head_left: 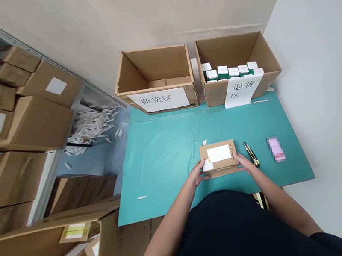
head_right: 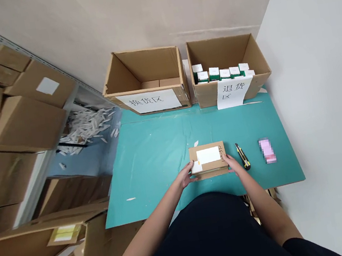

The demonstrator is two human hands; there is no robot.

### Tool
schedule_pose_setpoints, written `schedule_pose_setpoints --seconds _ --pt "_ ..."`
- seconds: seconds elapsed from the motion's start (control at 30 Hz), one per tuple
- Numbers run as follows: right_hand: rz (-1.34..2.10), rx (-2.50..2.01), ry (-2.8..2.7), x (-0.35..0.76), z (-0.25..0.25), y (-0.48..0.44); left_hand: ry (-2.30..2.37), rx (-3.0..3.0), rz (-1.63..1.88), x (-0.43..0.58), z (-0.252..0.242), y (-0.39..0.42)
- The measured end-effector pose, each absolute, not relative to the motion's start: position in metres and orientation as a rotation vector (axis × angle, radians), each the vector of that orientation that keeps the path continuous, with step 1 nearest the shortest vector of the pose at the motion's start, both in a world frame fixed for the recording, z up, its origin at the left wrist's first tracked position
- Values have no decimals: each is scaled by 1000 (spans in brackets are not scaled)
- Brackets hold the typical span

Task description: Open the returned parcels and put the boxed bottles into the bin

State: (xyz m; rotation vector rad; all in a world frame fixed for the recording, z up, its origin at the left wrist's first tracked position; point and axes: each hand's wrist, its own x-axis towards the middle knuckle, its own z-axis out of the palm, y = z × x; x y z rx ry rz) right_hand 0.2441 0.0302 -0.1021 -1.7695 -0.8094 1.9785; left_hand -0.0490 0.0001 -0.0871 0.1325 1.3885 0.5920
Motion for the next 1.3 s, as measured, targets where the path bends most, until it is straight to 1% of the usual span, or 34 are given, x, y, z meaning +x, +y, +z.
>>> schedule_pose_setpoints --seconds 0.1,0.33,0.53,0.73,0.9,1.03,1.23,1.3 --pt "2077 -1898 -727 246 -94 30 1430 109 564 -46 -90 -2" --pt "2002 -1955 -794 246 -88 31 1591 244 565 -42 -89 -9" --pt "2050 -1825 -682 243 -90 23 1548 191 772 -24 -93 -17" --pt "1895 -1852 -667 232 -94 15 1548 349 917 -19 -96 -20" --pt "1840 -1845 -663 226 -94 12 1562 195 797 -19 -95 -22" --pt "1863 -1826 -653 230 -93 20 1521 153 755 -34 -99 -13" --pt "2135 -1605 -629 248 -89 48 1398 69 567 -59 -105 21" --pt "2176 -1547 -652 251 -88 56 1394 99 549 -58 -105 30"
